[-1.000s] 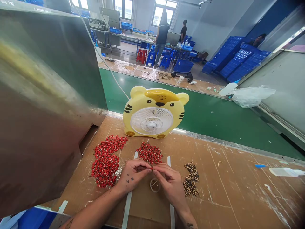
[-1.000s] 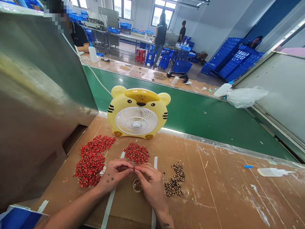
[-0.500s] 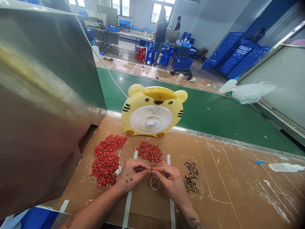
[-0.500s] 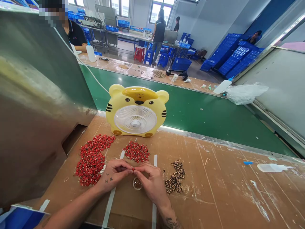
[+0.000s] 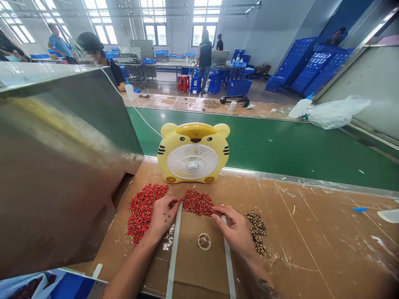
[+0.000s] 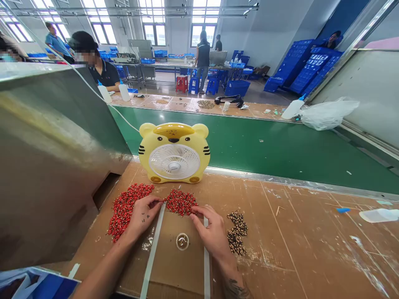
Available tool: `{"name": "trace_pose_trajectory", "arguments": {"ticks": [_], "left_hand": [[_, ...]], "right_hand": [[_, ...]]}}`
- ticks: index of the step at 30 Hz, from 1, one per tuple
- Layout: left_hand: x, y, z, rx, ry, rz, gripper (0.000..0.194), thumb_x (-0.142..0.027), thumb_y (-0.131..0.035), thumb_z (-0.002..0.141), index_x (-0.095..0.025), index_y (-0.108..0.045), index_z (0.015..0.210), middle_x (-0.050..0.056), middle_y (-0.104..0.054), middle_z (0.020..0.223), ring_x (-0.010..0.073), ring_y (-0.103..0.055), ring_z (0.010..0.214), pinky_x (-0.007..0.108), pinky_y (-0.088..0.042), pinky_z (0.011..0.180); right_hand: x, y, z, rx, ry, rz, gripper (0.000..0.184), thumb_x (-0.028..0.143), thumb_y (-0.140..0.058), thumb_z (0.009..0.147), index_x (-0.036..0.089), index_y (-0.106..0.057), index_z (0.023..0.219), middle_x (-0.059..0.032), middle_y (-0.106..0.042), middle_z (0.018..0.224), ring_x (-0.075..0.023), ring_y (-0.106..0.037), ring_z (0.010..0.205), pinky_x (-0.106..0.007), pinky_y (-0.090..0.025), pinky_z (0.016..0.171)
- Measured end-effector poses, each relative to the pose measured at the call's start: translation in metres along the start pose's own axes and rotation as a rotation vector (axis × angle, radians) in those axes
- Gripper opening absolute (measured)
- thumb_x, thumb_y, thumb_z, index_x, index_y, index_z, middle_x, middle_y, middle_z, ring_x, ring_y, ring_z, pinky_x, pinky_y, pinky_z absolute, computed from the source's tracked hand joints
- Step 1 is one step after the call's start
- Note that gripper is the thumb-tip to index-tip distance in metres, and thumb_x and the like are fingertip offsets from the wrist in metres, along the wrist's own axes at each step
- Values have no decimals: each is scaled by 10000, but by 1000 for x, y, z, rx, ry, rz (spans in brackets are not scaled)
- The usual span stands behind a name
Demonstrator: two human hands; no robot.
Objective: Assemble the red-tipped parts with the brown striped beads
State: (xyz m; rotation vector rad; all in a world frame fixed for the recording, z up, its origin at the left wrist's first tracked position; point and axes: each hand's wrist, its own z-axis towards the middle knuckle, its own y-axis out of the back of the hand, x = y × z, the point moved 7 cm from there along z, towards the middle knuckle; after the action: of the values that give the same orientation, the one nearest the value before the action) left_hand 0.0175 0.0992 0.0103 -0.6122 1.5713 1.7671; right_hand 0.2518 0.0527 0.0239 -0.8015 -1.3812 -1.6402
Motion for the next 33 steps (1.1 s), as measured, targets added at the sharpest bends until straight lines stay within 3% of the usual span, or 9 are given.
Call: {"name": "trace_pose_trajectory", "arguments": {"ticks": [6, 8, 12, 16, 20, 24, 27, 30, 33], "left_hand": [[-5, -8, 0, 59, -38, 118, 233, -126, -548, 844, -206, -760, 897, 47, -778, 894, 216, -694, 839, 325, -512, 808], [-3, 5, -3, 40, -52, 152, 239, -133, -519, 862, -196, -743, 915, 57, -765, 936, 213, -687, 882, 319, -507, 825], [12, 52, -14, 12, -46, 274, 221, -179, -497, 891, -200, -716, 912, 55, -749, 929, 205, -682, 854, 301, -506, 784], [23, 77, -44, 178, -57, 400, 225, -207, -495, 914, -223, -720, 912, 47, -736, 880, 193, -682, 790, 273, -499, 724], [18, 65, -84, 318, -134, 479, 239, -203, -474, 935, -247, -699, 1004, 51, -707, 903, 193, -676, 814, 265, -507, 717], [20, 62, -106, 141, -108, 544, 236, -353, -559, 919, -261, -683, 1097, 89, -681, 1055, 248, -653, 971, 346, -531, 854], [32, 68, -110, -26, -56, 624, 564, -503, -644, 835, -265, -564, 1340, 147, -523, 1377, 369, -448, 1313, 520, -409, 1065], [50, 64, -102, -8, 11, 674, 833, -592, -658, 783, -280, -367, 1498, 164, -284, 1565, 440, -211, 1447, 615, -301, 1111], [60, 57, -87, 45, 30, 685, 907, -643, -641, 769, -292, -294, 1530, 160, -207, 1604, 449, -139, 1466, 623, -251, 1128]], "right_hand": [[-8, 9, -6, 29, 54, -33, 214, 353, -596, 927, 190, -718, 993, -78, -710, 932, -231, -644, 872, -340, -499, 801], [-6, 8, -7, 95, 58, -41, 215, 342, -584, 931, 193, -713, 1019, -69, -703, 911, -226, -640, 859, -331, -493, 790], [-2, -1, -11, 305, 35, -50, 210, 347, -595, 928, 211, -722, 1026, -42, -683, 853, -209, -634, 821, -309, -483, 758], [-1, -14, -17, 438, 16, -43, 216, 362, -637, 909, 212, -719, 1042, -29, -671, 835, -198, -626, 794, -293, -470, 733], [1, -22, -20, 477, 21, -61, 186, 352, -614, 928, 212, -727, 879, -17, -660, 784, -179, -599, 723, -273, -424, 648], [3, -26, -20, 493, 46, -67, 241, 346, -585, 943, 215, -709, 783, -13, -657, 754, -176, -586, 703, -275, -405, 634], [2, -27, -20, 489, 52, -74, 261, 372, -562, 953, 221, -703, 793, -18, -667, 767, -183, -589, 702, -286, -406, 633], [0, -27, -19, 471, 51, -76, 291, 407, -544, 957, 223, -698, 793, -27, -671, 767, -190, -590, 691, -297, -412, 633], [0, -24, -17, 439, 62, -60, 301, 416, -533, 955, 218, -693, 795, -37, -669, 770, -199, -600, 707, -305, -425, 646]]}}
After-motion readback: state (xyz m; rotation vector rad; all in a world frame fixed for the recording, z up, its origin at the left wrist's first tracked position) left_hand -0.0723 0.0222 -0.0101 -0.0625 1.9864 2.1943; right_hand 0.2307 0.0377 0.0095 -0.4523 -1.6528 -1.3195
